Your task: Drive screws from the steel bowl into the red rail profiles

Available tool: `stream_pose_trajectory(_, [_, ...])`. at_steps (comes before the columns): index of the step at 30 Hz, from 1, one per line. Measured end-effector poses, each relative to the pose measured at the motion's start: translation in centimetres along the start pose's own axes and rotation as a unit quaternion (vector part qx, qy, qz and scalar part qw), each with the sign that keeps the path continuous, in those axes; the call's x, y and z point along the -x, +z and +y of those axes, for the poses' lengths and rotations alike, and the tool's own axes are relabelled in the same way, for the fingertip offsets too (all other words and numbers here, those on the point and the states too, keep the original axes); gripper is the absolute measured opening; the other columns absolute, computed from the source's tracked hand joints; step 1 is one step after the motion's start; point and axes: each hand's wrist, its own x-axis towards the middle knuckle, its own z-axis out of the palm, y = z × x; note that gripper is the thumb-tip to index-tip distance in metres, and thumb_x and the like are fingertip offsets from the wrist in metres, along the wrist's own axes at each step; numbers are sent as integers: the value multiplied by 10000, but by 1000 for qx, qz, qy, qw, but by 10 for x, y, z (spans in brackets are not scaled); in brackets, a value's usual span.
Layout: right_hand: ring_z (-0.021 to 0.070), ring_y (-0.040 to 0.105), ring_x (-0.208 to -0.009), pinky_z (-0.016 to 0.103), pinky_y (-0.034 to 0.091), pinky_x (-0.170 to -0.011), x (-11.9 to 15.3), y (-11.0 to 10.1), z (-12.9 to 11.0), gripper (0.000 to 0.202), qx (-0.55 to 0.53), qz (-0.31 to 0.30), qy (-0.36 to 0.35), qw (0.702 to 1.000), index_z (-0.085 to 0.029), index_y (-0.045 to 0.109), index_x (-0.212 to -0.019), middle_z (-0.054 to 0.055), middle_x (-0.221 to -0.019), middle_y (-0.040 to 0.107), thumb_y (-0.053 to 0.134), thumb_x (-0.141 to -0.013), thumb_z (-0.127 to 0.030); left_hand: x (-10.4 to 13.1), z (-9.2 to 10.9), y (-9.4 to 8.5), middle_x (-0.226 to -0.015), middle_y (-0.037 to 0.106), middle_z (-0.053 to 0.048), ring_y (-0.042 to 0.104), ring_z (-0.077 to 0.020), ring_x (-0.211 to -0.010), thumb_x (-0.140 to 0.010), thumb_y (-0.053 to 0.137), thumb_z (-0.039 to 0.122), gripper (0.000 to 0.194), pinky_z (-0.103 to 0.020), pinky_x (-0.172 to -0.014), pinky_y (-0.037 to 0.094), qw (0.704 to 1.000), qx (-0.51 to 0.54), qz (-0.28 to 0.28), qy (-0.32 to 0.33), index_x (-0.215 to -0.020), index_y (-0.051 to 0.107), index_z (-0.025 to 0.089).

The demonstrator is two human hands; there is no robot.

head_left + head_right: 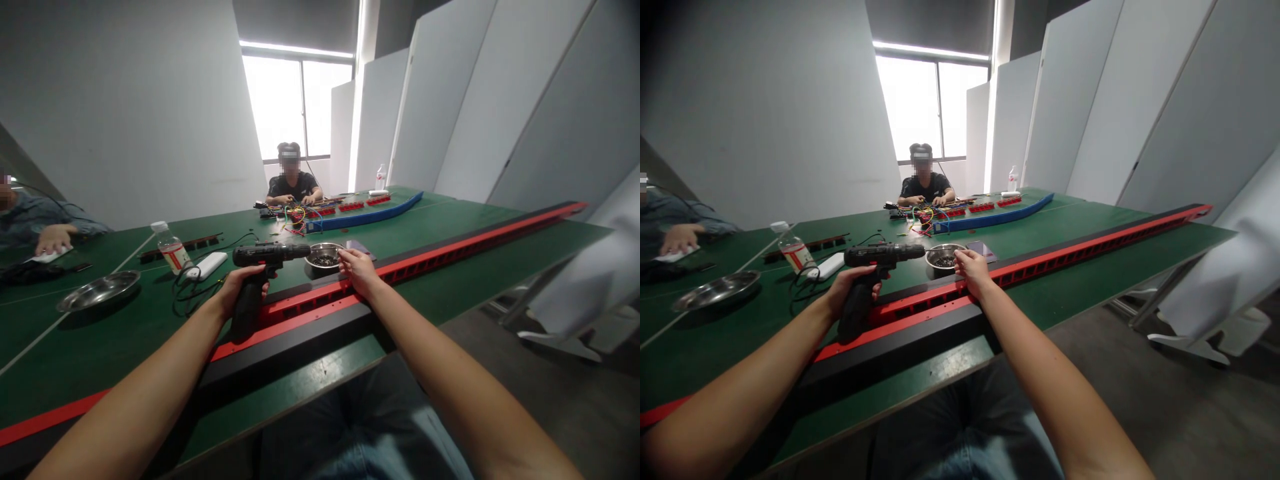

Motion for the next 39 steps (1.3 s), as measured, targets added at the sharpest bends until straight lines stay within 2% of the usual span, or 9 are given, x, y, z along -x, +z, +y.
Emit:
stream_pose_trajectory(5, [71,536,-542,158,429,-454,-1,-1,0,171,-26,-12,3,1000,-165,658,-774,-9,-657,609,801,-744,-254,-2,-1,-1,-632,642,-98,602,-174,-499,-799,699,320,208,-258,-466,511,1000,5,-12,-12,-899,746,144])
stream_pose_trajectory(20, [88,526,-540,179,405,-445,0,0,0,272,-20,-16,-7,1000,-174,641,-740,-10,-607,597,869,-672,-305,-3,0,-3,-649,652,-57,614,-147,-518,-859,627,343,237,-228,-478,501,999,-46,-13,-24,-962,711,147])
stream_pose_trajectory(27, [94,522,-529,190,405,-449,-1,1,1,296,9,-10,-6,1000,-182,612,-737,-16,-591,584,850,-684,-348,-3,0,-3,-654,644,-55,602,-144,-532,-859,625,364,249,-231,-493,496,998,-59,-22,-21,-952,716,152])
stream_pose_trajectory(33, [88,527,-531,191,398,-470,-1,1,2,290,3,-13,-13,1000,-172,622,-760,-17,-599,586,843,-690,-347,3,4,1,-654,646,-60,582,-133,-545,-883,595,325,300,-226,-545,498,998,-57,-25,-24,-1011,710,79])
stream_pose_trajectory(39, [88,533,-523,198,391,-469,0,2,3,284,15,-8,-17,1000,-170,620,-772,-15,-610,597,821,-704,-359,5,5,6,-635,635,-62,577,-133,-529,-876,586,301,292,-226,-534,502,998,-57,-18,-22,-990,713,65])
